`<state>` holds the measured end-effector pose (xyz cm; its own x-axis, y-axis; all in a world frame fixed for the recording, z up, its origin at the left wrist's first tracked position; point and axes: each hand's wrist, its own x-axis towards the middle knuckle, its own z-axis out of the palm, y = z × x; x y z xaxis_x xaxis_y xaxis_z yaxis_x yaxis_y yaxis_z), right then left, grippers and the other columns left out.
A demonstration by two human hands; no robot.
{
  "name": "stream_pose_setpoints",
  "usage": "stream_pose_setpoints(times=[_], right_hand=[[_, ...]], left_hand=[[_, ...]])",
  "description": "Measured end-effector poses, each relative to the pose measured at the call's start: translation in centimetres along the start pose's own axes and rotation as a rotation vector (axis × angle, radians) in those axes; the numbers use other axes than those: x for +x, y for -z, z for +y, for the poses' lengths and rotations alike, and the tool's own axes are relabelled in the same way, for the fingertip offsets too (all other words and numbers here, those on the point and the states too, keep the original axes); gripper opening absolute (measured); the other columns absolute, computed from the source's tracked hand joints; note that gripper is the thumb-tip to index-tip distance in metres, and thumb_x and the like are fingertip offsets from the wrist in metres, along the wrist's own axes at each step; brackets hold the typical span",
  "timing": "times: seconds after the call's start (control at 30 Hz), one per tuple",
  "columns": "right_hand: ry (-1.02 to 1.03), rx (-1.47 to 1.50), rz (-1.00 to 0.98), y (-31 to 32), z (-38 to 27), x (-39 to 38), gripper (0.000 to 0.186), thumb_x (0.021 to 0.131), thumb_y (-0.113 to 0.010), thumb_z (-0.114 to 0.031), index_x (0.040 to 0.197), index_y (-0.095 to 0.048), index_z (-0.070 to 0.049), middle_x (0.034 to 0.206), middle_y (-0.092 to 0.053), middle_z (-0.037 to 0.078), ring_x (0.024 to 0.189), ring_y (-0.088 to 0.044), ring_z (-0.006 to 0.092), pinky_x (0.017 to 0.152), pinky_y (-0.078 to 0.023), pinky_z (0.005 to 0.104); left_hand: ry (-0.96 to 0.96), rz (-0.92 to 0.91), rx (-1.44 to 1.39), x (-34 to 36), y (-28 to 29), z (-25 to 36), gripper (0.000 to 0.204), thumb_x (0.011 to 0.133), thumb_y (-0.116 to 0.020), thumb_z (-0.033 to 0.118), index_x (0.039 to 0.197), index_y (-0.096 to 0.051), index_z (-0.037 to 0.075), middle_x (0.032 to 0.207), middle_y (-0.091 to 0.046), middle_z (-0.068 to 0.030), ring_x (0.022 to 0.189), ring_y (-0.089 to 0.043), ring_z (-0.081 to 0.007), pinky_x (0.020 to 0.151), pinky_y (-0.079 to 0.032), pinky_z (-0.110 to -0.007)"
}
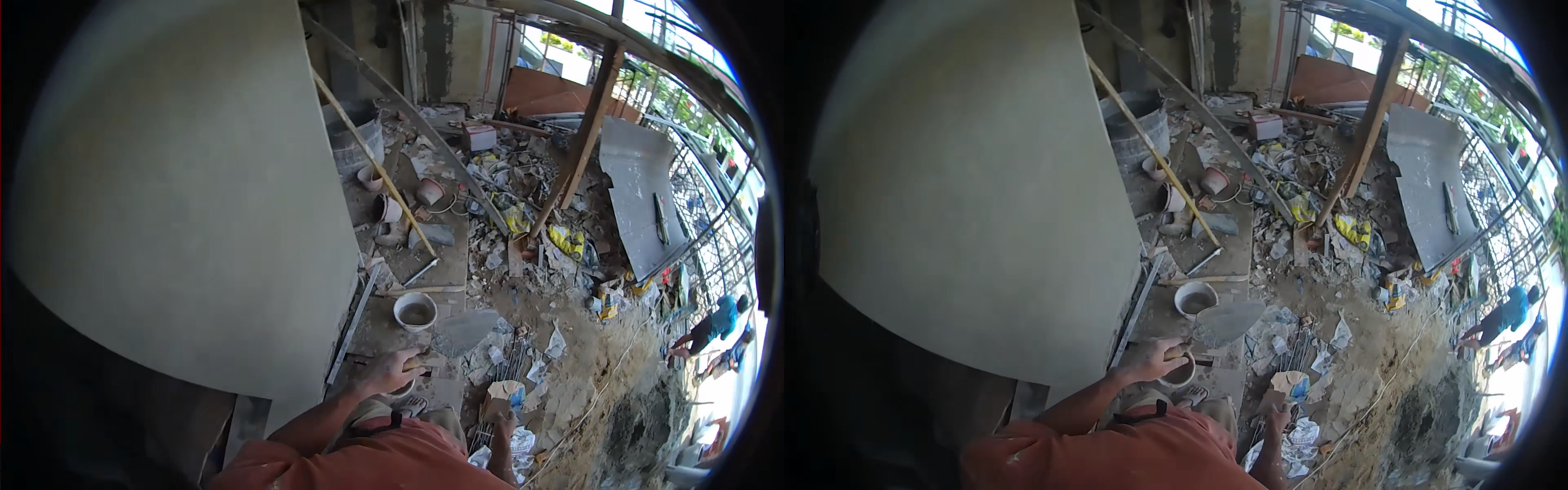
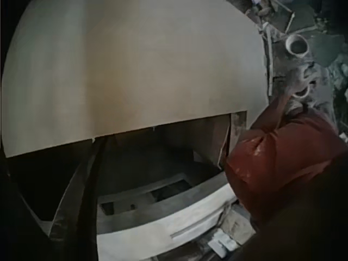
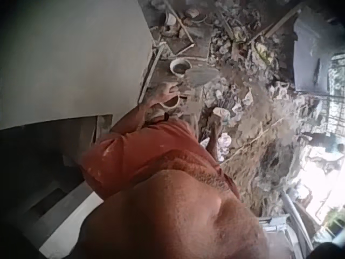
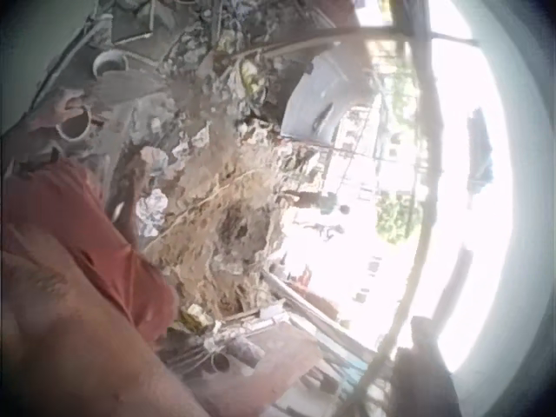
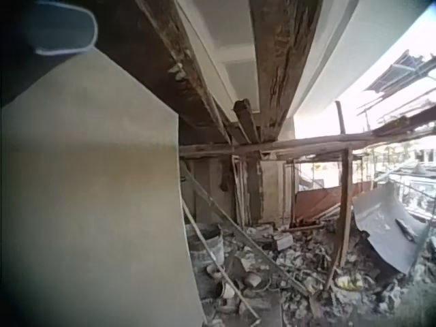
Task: Smoothing out concrete plaster on a wall using a sponge and a trowel.
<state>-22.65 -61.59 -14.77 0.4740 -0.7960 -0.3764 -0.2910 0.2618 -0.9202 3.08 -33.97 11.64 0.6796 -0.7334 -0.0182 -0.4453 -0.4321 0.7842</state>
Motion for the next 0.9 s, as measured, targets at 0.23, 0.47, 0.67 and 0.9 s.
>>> stream_pose_setpoints(times=[0.23, 0.47, 0.67, 0.9], right_hand=[[-0.03, -0.355, -0.504, -5.5, 1.6, 8.0, 0.026, 0.082, -0.057, -0.002, 0.107, -0.056, -0.002, 0.092, -0.061, 0.008, 0.072, -0.059, 0.0154, 0.052, -0.046, 0.0289], [0.084, -0.646, -0.645, -13.5, -8.6, 5.5, 0.024, 0.082, -0.059, -0.003, 0.106, -0.058, 0.0, 0.091, -0.062, 0.008, 0.073, -0.06, 0.0143, 0.057, -0.05, 0.0279], [0.118, -0.839, -0.82, -20.3, -8.1, 4.5, 0.02, 0.084, -0.056, -0.001, 0.104, -0.058, 0.0, 0.092, -0.061, 0.009, 0.073, -0.061, 0.0176, 0.054, -0.054, 0.0307], [0.251, -0.977, -1.18, -30.7, -5.7, -0.4, 0.021, 0.085, -0.061, -0.011, 0.1, -0.054, 0.001, 0.087, -0.063, 0.013, 0.065, -0.064, 0.0203, 0.047, -0.052, 0.0301]], left_hand=[[0.235, 0.285, -0.106, -10.9, 0.6, -0.4, 0.045, 0.085, -0.067, 0.023, 0.122, -0.057, -0.001, 0.106, -0.067, -0.0198, 0.095, -0.066, -0.0343, 0.08, -0.052, -0.038], [0.443, 0.35, -0.15, -18.5, -0.3, -2.8, 0.044, 0.084, -0.066, 0.024, 0.122, -0.06, 0.004, 0.107, -0.066, -0.018, 0.095, -0.065, -0.0346, 0.081, -0.051, -0.04], [0.58, 0.461, -0.175, -23.9, 1.1, -2.7, 0.047, 0.082, -0.067, 0.035, 0.12, -0.062, 0.006, 0.107, -0.067, -0.0172, 0.097, -0.063, -0.0348, 0.084, -0.05, -0.042], [0.828, 0.632, -0.285, -32.2, 2.0, -1.0, 0.044, 0.077, -0.067, 0.029, 0.115, -0.065, 0.007, 0.098, -0.067, -0.0191, 0.088, -0.065, -0.0348, 0.076, -0.05, -0.042]])
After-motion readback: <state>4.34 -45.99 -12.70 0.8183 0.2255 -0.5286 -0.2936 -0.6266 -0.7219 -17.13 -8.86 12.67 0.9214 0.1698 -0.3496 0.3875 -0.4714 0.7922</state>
